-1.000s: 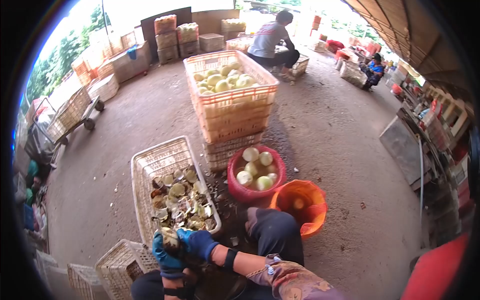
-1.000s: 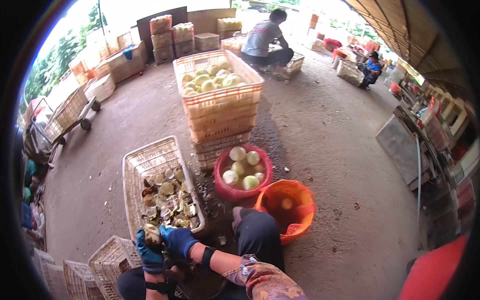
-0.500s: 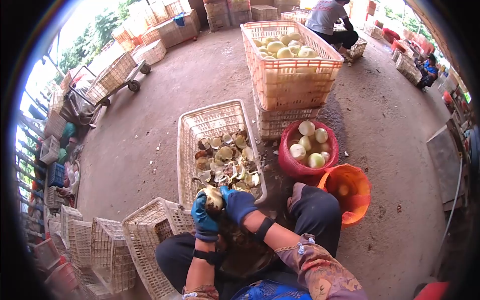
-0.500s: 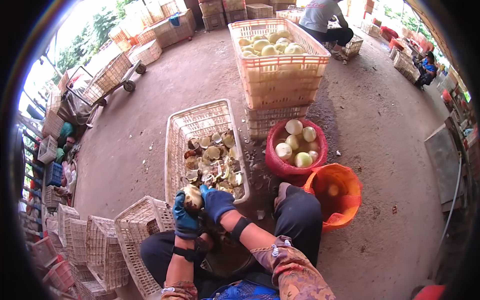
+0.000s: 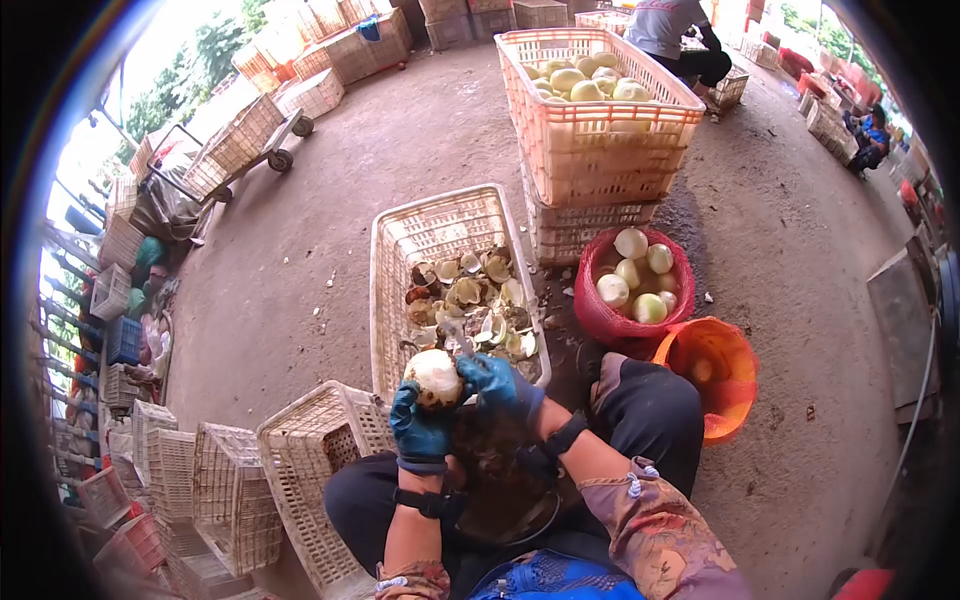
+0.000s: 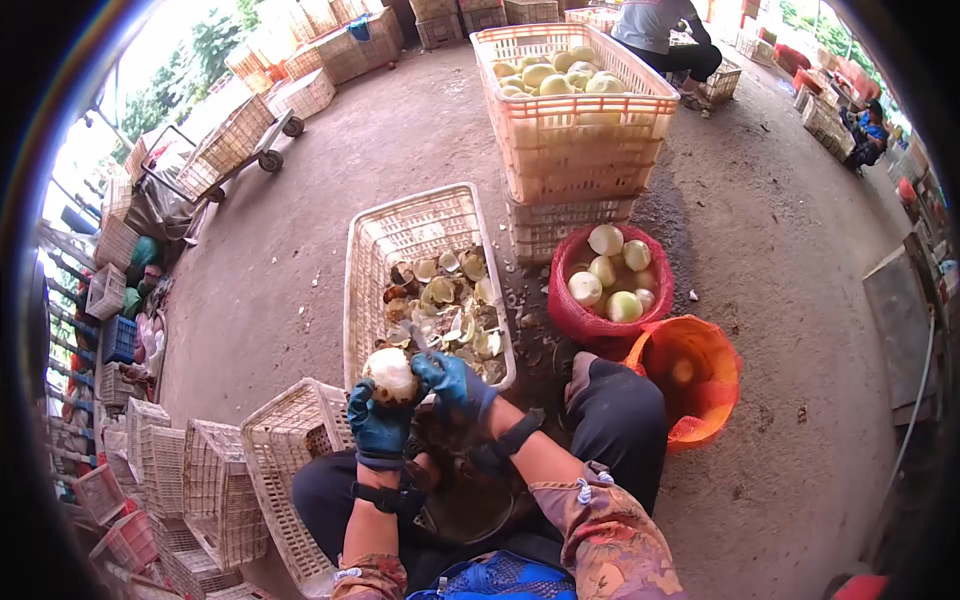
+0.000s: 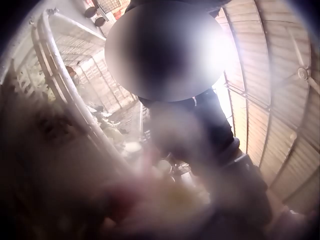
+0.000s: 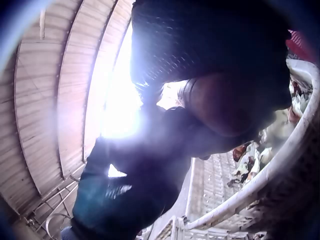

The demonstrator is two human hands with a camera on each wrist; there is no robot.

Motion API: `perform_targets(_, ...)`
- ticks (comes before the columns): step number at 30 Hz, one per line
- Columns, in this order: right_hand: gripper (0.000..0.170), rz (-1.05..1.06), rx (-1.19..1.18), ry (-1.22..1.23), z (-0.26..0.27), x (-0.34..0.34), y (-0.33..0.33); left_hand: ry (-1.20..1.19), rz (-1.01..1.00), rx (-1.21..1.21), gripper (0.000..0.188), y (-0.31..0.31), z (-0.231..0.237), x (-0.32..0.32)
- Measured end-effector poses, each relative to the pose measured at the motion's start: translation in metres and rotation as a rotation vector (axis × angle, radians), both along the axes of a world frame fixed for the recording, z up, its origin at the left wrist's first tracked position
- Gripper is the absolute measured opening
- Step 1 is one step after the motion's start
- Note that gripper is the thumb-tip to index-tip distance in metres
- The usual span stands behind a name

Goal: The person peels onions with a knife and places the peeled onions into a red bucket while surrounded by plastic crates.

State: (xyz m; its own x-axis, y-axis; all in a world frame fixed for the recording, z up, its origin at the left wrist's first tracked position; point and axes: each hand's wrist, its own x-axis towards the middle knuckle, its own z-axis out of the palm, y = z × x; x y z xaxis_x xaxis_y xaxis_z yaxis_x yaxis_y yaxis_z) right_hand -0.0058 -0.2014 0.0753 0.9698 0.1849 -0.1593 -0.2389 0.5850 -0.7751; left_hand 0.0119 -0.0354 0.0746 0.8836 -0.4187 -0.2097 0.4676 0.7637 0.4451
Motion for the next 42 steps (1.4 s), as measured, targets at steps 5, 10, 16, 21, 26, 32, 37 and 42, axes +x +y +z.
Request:
perform_targets(5,0.051,0.014,0.08,-0.172,0.025,-0.011,-0.002,-0.269,0.075,0.133,0.063,-0.017,0.04,-0.013)
perform_targets(10,0.055,-0.099,0.151,-0.16,0.027,-0.014,-0.001,-0.437,0.025,0.328,0.057,-0.023,0.046,-0.009)
perform_targets(16,0.058,-0.444,-0.687,-0.516,0.027,-0.019,0.003,0.076,-0.026,0.017,0.038,-0.017,0.009,-0.002)
perform_targets(21,0.051,-0.306,-1.12,-0.713,0.019,-0.028,0.01,0.079,-0.101,-0.096,0.04,-0.003,0.023,0.006)
perform_targets(26,0.037,-0.375,-0.984,-0.439,0.029,-0.034,0.015,0.075,0.027,0.096,0.058,0.008,0.011,0.002)
perform_targets(32,0.034,-0.196,-1.44,-0.544,0.017,-0.04,0.023,0.029,0.074,-0.007,0.059,0.007,0.015,-0.005)
perform_targets(37,0.036,-0.09,-1.479,-0.589,0.019,-0.041,0.02,-0.026,-0.038,-0.118,0.058,0.015,-0.005,0.007)
perform_targets(42,0.032,-0.03,-1.463,-0.564,0.013,-0.039,0.022,-0.07,0.16,0.26,0.054,0.011,-0.01,0.003)
